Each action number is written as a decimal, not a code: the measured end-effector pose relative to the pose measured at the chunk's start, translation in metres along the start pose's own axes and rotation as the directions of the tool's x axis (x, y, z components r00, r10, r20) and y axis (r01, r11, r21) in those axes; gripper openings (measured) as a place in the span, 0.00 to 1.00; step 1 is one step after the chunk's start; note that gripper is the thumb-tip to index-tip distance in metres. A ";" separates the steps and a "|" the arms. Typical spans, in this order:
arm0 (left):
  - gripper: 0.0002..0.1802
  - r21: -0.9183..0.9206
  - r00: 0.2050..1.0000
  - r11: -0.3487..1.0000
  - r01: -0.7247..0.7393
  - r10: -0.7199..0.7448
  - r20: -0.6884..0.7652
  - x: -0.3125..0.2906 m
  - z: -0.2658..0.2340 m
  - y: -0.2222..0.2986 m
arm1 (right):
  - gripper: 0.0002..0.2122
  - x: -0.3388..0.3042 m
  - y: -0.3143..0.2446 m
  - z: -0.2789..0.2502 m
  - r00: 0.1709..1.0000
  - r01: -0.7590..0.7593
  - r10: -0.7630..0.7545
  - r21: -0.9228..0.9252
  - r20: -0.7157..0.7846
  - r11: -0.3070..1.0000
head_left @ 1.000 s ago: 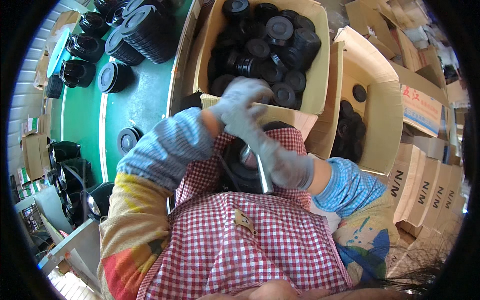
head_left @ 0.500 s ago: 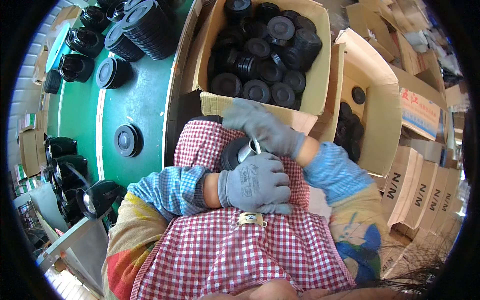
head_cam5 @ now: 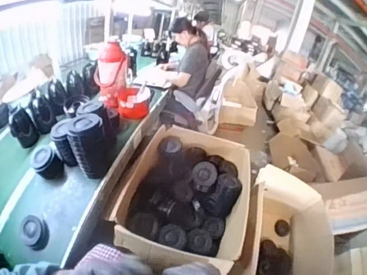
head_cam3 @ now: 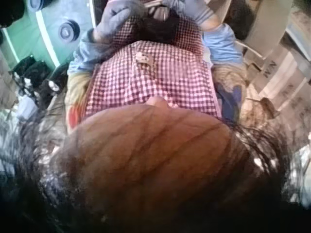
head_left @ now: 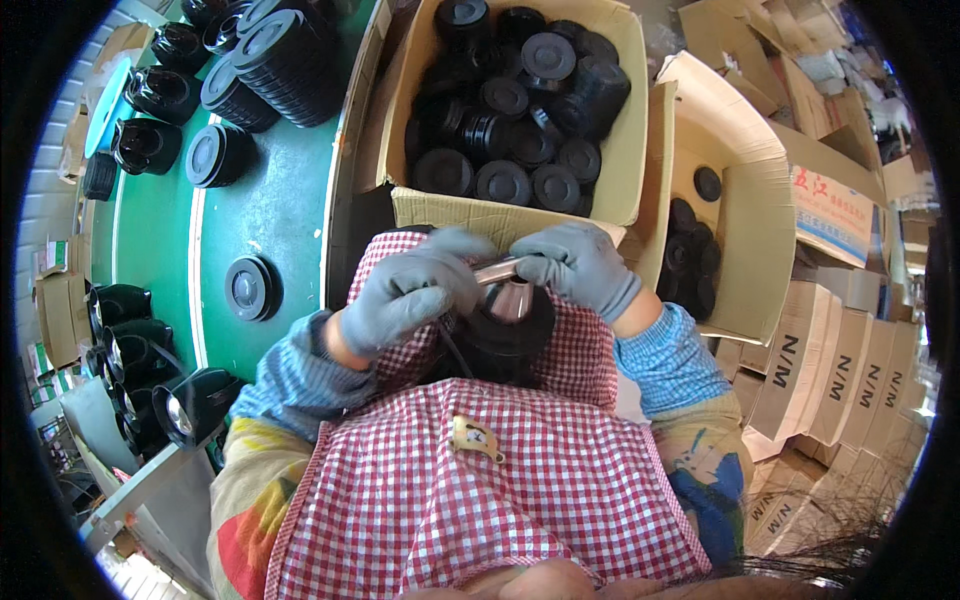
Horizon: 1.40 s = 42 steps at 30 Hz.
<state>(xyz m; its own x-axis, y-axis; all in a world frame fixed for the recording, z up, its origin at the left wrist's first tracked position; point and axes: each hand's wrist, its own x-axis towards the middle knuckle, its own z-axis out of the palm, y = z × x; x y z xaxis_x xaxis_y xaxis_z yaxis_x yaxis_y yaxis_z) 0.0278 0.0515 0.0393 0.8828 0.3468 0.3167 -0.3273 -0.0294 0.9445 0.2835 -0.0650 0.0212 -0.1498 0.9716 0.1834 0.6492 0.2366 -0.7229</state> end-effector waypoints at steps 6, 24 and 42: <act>0.24 0.867 0.857 0.246 -0.433 -0.186 0.481 -0.083 0.023 0.040 | 0.21 -0.031 0.052 -0.007 0.540 -0.442 0.802 0.726 -0.254 0.528; 0.20 -0.087 0.361 0.972 0.219 -0.164 -0.918 -0.215 -0.179 0.163 | 0.17 0.189 -0.019 0.171 0.957 -0.271 0.269 0.004 0.109 0.963; 0.39 0.094 -0.510 0.994 -0.058 0.051 -0.858 -0.290 -0.553 0.054 | 0.16 0.108 0.008 0.124 0.935 -0.345 0.354 0.229 0.005 0.910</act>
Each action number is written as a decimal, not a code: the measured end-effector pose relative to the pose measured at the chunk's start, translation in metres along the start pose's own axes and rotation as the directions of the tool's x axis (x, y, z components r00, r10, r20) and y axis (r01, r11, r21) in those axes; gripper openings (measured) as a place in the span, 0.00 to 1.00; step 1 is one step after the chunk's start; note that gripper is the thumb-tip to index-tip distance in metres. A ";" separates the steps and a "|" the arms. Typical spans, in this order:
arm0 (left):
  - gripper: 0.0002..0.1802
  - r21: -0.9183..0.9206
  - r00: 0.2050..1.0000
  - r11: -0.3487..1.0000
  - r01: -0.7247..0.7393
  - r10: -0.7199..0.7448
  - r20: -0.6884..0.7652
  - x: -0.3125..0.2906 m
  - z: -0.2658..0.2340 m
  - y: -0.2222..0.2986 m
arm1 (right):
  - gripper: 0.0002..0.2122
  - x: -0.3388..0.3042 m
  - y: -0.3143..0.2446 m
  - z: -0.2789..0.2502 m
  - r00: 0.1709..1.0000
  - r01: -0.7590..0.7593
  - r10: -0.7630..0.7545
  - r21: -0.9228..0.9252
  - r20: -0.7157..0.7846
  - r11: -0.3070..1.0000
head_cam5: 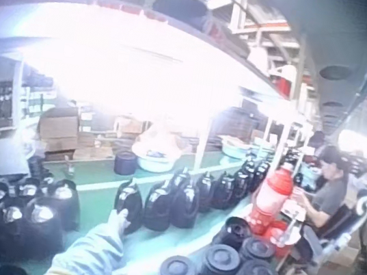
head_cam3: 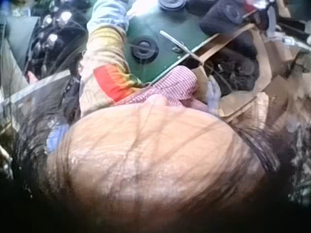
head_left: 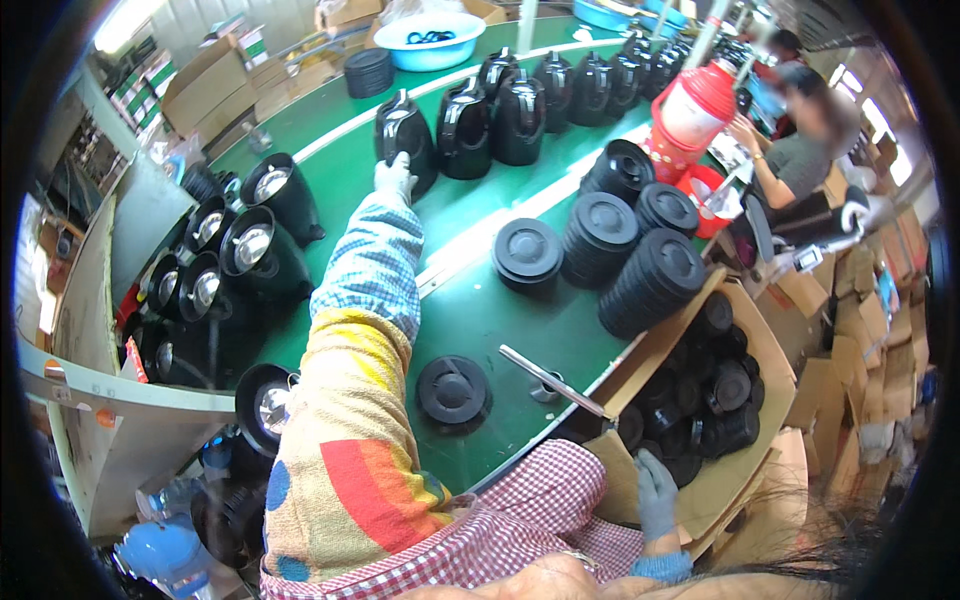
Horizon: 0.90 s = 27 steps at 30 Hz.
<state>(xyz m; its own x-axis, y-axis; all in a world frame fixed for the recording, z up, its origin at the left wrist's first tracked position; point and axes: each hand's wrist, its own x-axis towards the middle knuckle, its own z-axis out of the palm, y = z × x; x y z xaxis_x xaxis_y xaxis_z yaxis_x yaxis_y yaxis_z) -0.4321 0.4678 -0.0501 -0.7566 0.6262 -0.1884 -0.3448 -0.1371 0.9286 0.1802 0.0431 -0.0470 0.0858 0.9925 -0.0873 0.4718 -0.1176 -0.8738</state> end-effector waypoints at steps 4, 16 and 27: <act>0.38 0.814 0.831 0.363 -0.453 0.501 0.239 -0.012 -0.022 0.071 | 0.17 -0.052 0.031 -0.039 0.983 -0.183 0.182 -0.018 -0.027 0.983; 0.24 0.813 0.965 -0.577 -0.075 0.164 0.205 -0.026 -0.103 0.191 | 0.21 -0.086 0.072 -0.068 0.973 -0.189 0.192 0.033 -0.129 0.981; 0.23 0.231 0.127 -0.341 -0.911 0.301 0.945 -0.269 -0.069 0.285 | 0.17 -0.111 -0.005 -0.079 0.942 -0.107 0.190 0.290 -0.277 0.951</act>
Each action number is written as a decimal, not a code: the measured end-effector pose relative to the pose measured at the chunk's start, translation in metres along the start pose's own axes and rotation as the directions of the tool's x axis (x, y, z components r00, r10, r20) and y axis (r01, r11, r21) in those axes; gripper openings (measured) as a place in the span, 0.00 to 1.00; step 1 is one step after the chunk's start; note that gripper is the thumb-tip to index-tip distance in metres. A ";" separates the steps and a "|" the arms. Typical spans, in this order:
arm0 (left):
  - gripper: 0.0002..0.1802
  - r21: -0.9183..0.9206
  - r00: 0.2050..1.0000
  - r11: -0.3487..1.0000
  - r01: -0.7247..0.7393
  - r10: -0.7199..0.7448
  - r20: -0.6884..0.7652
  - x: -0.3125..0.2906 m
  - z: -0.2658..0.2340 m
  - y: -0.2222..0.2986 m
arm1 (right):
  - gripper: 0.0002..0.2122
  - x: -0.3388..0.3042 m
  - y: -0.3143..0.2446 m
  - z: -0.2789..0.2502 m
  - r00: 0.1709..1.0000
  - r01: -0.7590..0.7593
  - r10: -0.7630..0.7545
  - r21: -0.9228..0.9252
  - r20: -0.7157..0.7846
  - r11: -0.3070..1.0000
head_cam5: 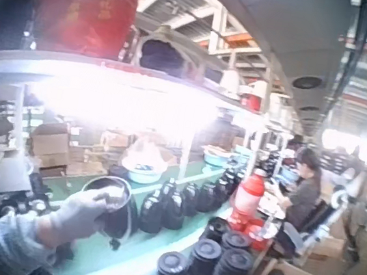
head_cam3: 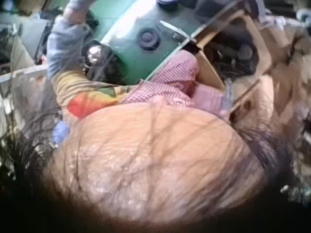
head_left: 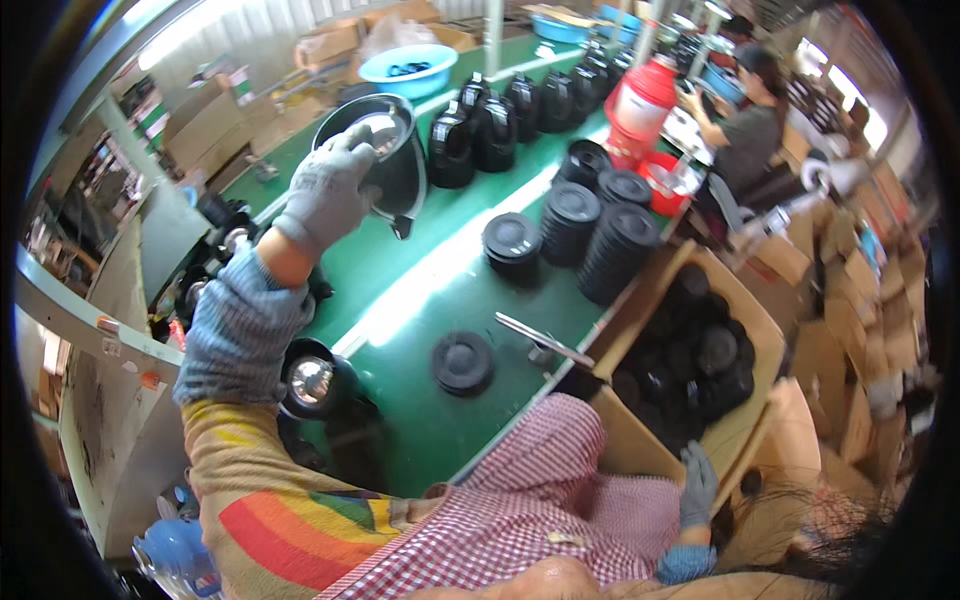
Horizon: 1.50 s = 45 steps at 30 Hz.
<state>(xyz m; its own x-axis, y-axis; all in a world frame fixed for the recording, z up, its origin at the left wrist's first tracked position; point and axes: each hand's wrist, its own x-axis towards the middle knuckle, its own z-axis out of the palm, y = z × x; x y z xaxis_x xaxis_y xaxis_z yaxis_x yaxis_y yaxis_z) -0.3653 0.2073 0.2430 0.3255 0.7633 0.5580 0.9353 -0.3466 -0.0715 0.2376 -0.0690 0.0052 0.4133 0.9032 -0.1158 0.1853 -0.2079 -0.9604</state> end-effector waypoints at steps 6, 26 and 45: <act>0.20 -0.589 0.848 0.675 -0.444 0.529 -0.033 -0.026 -0.004 0.185 | 0.16 -0.019 -0.066 0.024 0.843 0.538 -0.490 -0.352 0.222 0.766; 0.22 -0.912 0.457 0.239 0.332 0.806 0.377 -0.145 0.159 0.434 | 0.37 -0.198 0.023 0.009 0.958 0.278 -0.269 -0.095 0.098 0.956; 0.20 -0.841 0.851 0.146 0.521 -0.167 0.498 -0.106 0.237 0.281 | 0.20 -0.033 -0.049 -0.011 0.781 0.511 -0.070 -0.570 0.621 0.643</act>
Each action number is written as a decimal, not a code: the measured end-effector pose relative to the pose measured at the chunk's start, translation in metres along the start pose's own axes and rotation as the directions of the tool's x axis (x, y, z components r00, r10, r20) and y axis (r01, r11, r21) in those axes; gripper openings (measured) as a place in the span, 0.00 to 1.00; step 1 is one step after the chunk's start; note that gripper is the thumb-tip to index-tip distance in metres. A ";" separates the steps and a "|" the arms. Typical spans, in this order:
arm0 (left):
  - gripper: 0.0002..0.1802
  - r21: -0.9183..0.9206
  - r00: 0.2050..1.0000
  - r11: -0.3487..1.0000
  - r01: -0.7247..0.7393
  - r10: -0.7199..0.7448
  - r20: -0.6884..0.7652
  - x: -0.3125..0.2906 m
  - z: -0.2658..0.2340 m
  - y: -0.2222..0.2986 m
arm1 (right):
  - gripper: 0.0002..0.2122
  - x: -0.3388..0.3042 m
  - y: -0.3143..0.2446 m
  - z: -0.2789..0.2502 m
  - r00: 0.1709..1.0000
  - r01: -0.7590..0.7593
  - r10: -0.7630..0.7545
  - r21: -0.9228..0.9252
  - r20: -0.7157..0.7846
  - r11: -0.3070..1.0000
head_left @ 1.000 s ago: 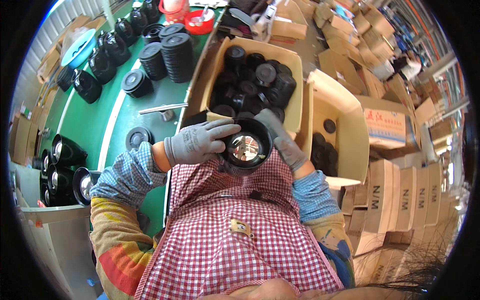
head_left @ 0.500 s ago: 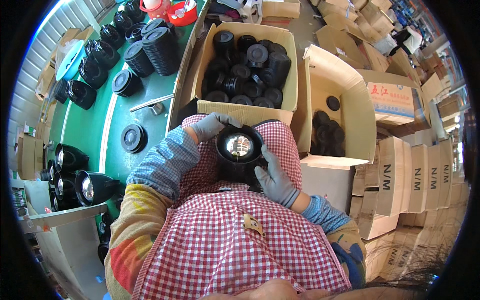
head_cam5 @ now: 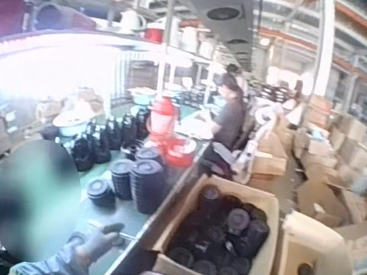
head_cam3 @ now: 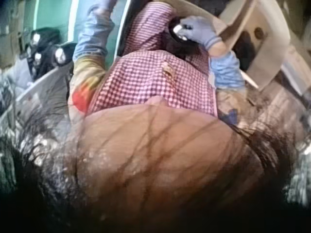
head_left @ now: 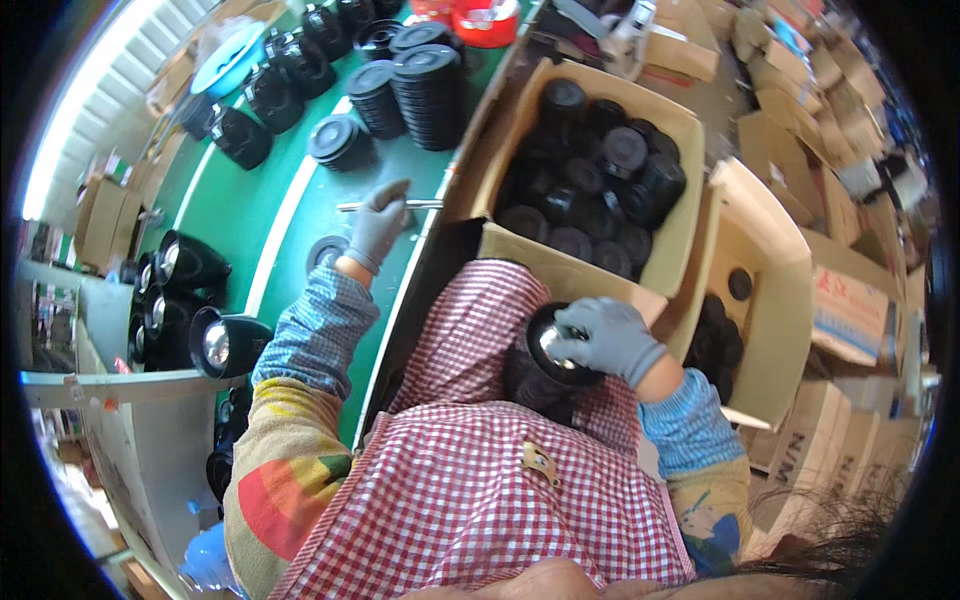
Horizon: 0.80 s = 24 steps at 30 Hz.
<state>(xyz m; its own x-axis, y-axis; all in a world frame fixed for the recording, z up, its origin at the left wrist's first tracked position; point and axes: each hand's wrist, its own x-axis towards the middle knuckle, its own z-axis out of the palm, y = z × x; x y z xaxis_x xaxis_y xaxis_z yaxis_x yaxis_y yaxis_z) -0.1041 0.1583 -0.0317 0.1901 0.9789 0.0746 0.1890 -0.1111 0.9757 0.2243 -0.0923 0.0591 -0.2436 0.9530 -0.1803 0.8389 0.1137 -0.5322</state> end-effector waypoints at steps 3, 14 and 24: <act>0.22 0.265 0.962 0.955 -0.134 0.189 -0.195 0.059 -0.085 -0.034 | 0.21 0.004 0.019 0.001 0.992 0.105 -0.112 0.111 0.063 0.988; 0.35 0.966 0.963 0.183 -0.182 0.233 0.137 0.161 -0.164 -0.085 | 0.15 0.022 0.004 -0.016 0.927 0.149 -0.028 0.297 -0.374 0.943; 0.24 0.056 0.919 0.978 -0.202 0.170 0.355 0.016 -0.063 0.092 | 0.26 0.038 0.013 -0.049 0.714 0.309 0.071 0.405 -0.696 0.861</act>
<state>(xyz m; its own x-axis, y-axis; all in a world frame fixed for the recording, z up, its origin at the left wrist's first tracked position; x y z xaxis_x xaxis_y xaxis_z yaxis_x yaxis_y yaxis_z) -0.1443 0.1749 0.0722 0.5488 0.8203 0.1609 0.2006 -0.3161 0.9273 0.2498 -0.0410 0.0862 0.2247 0.8844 0.4090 0.4498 0.2782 -0.8487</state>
